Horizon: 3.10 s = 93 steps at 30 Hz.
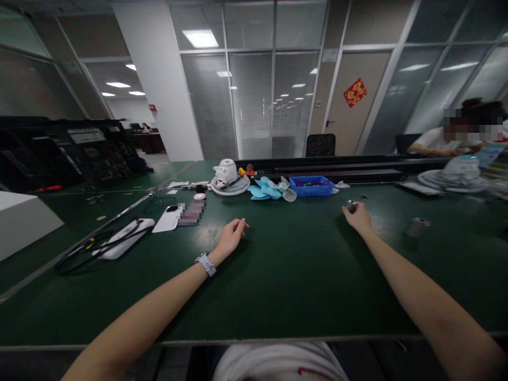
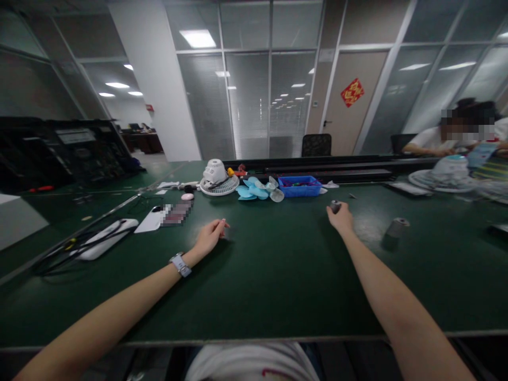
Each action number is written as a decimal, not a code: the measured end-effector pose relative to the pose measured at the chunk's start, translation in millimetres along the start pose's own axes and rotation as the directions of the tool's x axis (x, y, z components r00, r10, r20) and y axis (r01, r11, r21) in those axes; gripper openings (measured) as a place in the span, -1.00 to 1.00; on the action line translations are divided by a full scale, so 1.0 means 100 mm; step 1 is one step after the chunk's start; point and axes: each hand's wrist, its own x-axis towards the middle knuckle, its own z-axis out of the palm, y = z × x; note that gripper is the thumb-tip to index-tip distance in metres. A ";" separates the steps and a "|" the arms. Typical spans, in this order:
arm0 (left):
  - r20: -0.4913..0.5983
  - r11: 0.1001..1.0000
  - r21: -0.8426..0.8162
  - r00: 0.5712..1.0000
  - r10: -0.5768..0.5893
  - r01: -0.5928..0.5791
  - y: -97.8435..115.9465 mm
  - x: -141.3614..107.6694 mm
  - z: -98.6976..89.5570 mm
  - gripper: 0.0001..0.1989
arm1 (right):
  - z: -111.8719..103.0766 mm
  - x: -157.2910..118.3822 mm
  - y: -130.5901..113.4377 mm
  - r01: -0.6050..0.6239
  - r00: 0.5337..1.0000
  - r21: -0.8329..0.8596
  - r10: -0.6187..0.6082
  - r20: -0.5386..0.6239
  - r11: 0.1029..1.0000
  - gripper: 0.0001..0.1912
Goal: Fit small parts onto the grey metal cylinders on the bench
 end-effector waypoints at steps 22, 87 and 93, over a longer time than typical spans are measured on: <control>-0.231 0.991 -0.074 0.965 -0.122 0.108 -0.11 0.06 0.01 -0.61 | 0.05 -0.46 -0.68 0.193 0.981 0.195 -0.186 -0.056 0.962 -0.49; -0.081 0.988 0.154 0.996 0.045 -0.032 0.02 0.01 0.12 -0.75 | 0.10 -1.60 -1.41 0.867 0.382 0.210 -0.874 0.299 0.451 -0.49; -0.078 0.989 0.141 0.995 0.059 -0.048 0.08 -0.02 0.11 -0.80 | 0.34 -2.01 -1.67 0.841 0.189 0.393 -0.882 0.432 0.372 -0.60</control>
